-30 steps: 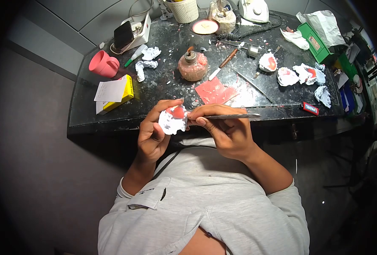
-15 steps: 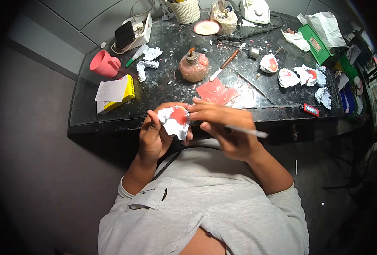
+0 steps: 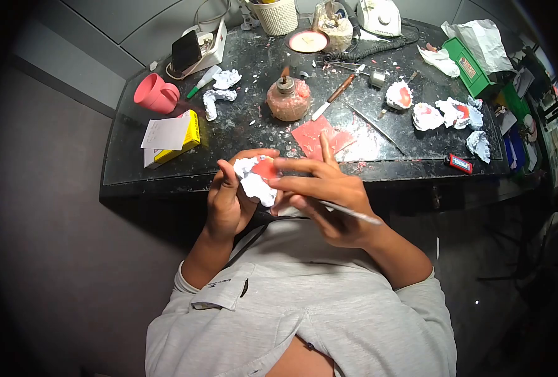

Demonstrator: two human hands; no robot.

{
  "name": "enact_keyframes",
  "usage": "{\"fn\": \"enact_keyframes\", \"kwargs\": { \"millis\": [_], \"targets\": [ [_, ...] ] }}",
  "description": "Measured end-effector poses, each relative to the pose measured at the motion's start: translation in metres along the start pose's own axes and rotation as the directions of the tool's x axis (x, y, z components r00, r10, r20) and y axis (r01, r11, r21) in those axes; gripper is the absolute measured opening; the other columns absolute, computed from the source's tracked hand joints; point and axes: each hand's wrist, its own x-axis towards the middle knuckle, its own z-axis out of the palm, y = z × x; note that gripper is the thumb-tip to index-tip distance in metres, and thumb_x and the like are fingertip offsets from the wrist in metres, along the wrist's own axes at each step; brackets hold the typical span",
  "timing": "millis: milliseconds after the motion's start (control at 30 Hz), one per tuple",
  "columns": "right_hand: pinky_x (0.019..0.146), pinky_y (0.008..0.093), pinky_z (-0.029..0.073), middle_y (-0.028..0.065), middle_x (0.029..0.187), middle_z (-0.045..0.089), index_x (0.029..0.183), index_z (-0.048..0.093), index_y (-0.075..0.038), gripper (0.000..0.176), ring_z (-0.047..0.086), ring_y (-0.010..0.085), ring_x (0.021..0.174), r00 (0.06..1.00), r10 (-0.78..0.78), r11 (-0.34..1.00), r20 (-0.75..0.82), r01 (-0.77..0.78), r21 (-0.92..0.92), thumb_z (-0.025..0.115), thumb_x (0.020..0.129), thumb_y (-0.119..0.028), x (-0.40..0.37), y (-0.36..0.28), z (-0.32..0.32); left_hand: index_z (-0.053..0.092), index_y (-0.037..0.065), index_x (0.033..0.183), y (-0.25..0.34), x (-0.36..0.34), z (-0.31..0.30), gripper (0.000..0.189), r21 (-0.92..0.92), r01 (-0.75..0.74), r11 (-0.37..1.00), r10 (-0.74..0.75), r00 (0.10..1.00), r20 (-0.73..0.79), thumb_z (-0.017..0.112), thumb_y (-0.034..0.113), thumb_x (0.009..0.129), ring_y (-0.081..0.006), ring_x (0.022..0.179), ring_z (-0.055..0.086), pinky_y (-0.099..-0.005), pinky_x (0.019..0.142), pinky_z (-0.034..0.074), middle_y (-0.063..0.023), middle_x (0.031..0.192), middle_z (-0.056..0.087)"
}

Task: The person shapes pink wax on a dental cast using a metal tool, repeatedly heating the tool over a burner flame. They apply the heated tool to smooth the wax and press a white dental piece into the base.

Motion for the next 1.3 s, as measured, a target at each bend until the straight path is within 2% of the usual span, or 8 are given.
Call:
{"fn": "enact_keyframes", "kwargs": {
  "millis": [300, 467, 633, 867, 1000, 1167, 1267, 1300],
  "targets": [
    [0.114, 0.0557, 0.027, 0.0127, 0.094, 0.075, 0.113, 0.067, 0.003, 0.024, 0.070, 0.0223, 0.099, 0.970, 0.084, 0.983, -0.226, -0.044, 0.176, 0.059, 0.099, -0.015, 0.002, 0.007, -0.012, 0.047, -0.003, 0.126, -0.001, 0.001, -0.003, 0.070, -0.039, 0.073, 0.997, -0.076, 0.993, -0.094, 0.020, 0.057, 0.103, -0.0274, 0.049, 0.063, -0.0311, 0.036, 0.049, -0.0233, 0.087, 0.064],
    [0.114, 0.0547, 0.028, 0.0119, 0.094, 0.075, 0.110, 0.067, 0.004, 0.023, 0.070, 0.0224, 0.099, 0.963, 0.154, 0.974, -0.219, -0.110, 0.200, 0.062, 0.097, -0.014, -0.001, 0.011, -0.014, 0.048, -0.006, 0.121, 0.004, 0.001, 0.000, 0.072, -0.085, 0.135, 0.987, -0.144, 0.984, -0.107, 0.018, 0.057, 0.104, -0.0281, 0.049, 0.064, -0.0296, 0.034, 0.048, -0.0246, 0.083, 0.065],
    [0.112, 0.0557, 0.031, 0.0104, 0.091, 0.075, 0.100, 0.068, 0.003, 0.024, 0.069, 0.0242, 0.101, 0.959, -0.046, 0.998, -0.281, 0.032, -0.054, 0.061, 0.098, -0.019, 0.000, 0.017, -0.015, 0.051, -0.007, 0.116, 0.007, 0.000, 0.003, 0.072, -0.072, 0.173, 0.982, -0.181, 0.976, -0.120, 0.019, 0.057, 0.104, -0.0291, 0.047, 0.064, -0.0299, 0.033, 0.048, -0.0254, 0.078, 0.065],
    [0.115, 0.0591, 0.028, 0.0122, 0.093, 0.073, 0.097, 0.065, 0.003, 0.027, 0.073, 0.0205, 0.080, 0.937, 0.157, 0.933, -0.313, -0.037, 0.357, 0.051, 0.103, -0.020, -0.011, 0.009, -0.006, 0.055, -0.008, 0.104, 0.012, -0.001, 0.005, 0.073, -0.044, 0.218, 0.975, -0.222, 0.969, -0.105, 0.019, 0.056, 0.104, -0.0271, 0.041, 0.060, -0.0291, 0.031, 0.043, -0.0229, 0.068, 0.063],
    [0.110, 0.0542, 0.039, 0.0113, 0.095, 0.074, 0.101, 0.066, 0.001, 0.015, 0.073, 0.0210, 0.083, 0.980, 0.070, 0.980, -0.185, -0.033, 0.197, 0.058, 0.099, -0.012, -0.010, 0.013, -0.007, 0.058, -0.007, 0.092, 0.015, -0.004, 0.002, 0.072, 0.099, 0.302, 0.948, -0.291, 0.950, -0.112, 0.021, 0.054, 0.105, -0.0214, 0.037, 0.054, -0.0266, 0.030, 0.039, -0.0184, 0.061, 0.059],
    [0.102, 0.0468, 0.049, 0.0134, 0.102, 0.073, 0.107, 0.068, 0.002, 0.017, 0.072, 0.0256, 0.095, 0.998, 0.013, 0.997, -0.055, -0.009, 0.076, 0.064, 0.090, 0.001, -0.004, 0.000, -0.002, 0.058, -0.007, 0.093, 0.018, -0.006, -0.001, 0.066, 0.076, 0.355, 0.932, -0.352, 0.935, -0.054, 0.027, 0.050, 0.106, -0.0164, 0.040, 0.053, -0.0250, 0.033, 0.040, -0.0130, 0.064, 0.056],
    [0.097, 0.0436, 0.053, 0.0150, 0.106, 0.072, 0.105, 0.069, 0.001, 0.019, 0.071, 0.0275, 0.100, 0.997, 0.047, 0.995, -0.058, -0.041, 0.095, 0.067, 0.086, 0.005, -0.004, -0.003, 0.005, 0.058, -0.008, 0.105, 0.013, -0.010, -0.005, 0.060, 0.273, 0.234, 0.933, -0.227, 0.972, -0.060, 0.031, 0.045, 0.107, -0.0177, 0.055, 0.062, -0.0260, 0.046, 0.051, -0.0149, 0.078, 0.061],
    [0.097, 0.0436, 0.053, 0.0150, 0.106, 0.072, 0.105, 0.069, 0.001, 0.019, 0.071, 0.0275, 0.100, 0.997, 0.047, 0.995, -0.058, -0.042, 0.095, 0.067, 0.086, 0.005, -0.001, -0.005, 0.004, 0.056, -0.008, 0.111, 0.011, -0.011, -0.006, 0.058, 0.410, 0.057, 0.910, -0.074, 0.997, 0.025, 0.031, 0.045, 0.107, -0.0192, 0.065, 0.065, -0.0288, 0.057, 0.055, -0.0162, 0.087, 0.063]
  ]
}}
